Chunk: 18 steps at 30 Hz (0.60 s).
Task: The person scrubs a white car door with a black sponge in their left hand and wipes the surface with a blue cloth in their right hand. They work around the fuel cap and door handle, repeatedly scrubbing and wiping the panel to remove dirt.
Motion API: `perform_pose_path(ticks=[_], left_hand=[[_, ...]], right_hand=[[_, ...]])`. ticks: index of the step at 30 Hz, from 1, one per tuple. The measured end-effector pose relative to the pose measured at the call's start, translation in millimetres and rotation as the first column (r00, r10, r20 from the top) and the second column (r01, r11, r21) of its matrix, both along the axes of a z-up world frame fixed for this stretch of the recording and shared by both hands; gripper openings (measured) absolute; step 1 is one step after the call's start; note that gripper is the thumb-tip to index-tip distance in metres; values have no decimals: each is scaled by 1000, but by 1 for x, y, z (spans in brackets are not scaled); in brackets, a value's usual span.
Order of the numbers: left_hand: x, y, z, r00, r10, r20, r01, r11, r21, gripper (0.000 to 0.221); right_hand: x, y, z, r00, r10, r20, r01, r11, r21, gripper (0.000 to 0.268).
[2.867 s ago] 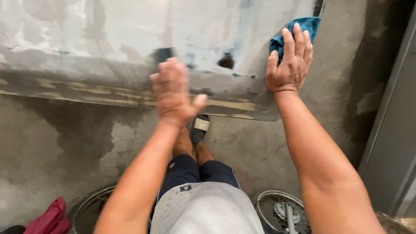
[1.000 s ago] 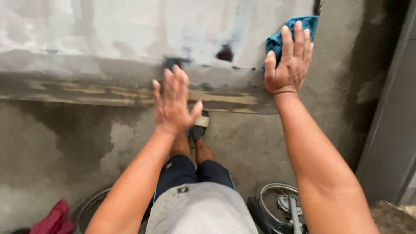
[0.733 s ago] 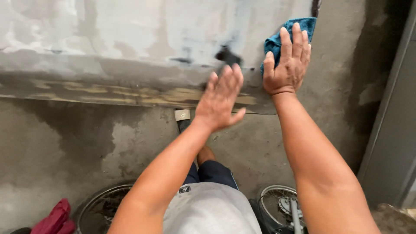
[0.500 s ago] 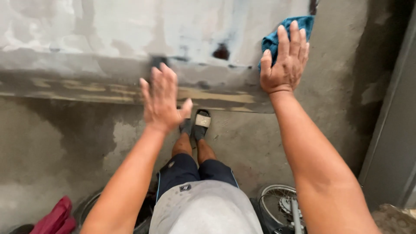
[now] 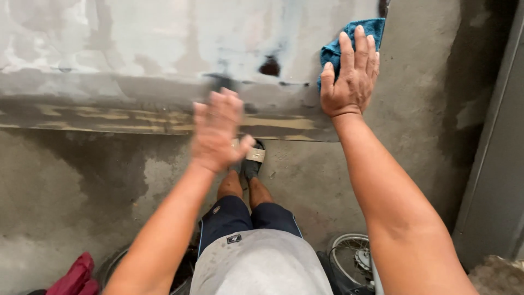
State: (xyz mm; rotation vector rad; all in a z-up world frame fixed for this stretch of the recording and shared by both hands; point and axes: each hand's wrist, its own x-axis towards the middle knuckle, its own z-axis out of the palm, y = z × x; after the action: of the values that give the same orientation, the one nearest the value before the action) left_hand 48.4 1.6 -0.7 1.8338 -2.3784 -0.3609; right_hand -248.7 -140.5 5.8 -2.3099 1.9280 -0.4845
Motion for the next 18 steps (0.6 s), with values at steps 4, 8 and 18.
perform_pose_path(ticks=[4,8,18], left_hand=[[-16,-51,8,978,207,-7,-206,977,57,103],[-88,-61,33,994,77,-73,-69,992,108,107],[2,-40,19,990,101,101,-100,995,-11,102]], right_hand=[[2,-2,1,1000,5,6,-5,1000,-7,58],[0,2,3,1000,5,24,-6,1000,11,58],[3,-1,9,999,-3,40,2,999,33,58]])
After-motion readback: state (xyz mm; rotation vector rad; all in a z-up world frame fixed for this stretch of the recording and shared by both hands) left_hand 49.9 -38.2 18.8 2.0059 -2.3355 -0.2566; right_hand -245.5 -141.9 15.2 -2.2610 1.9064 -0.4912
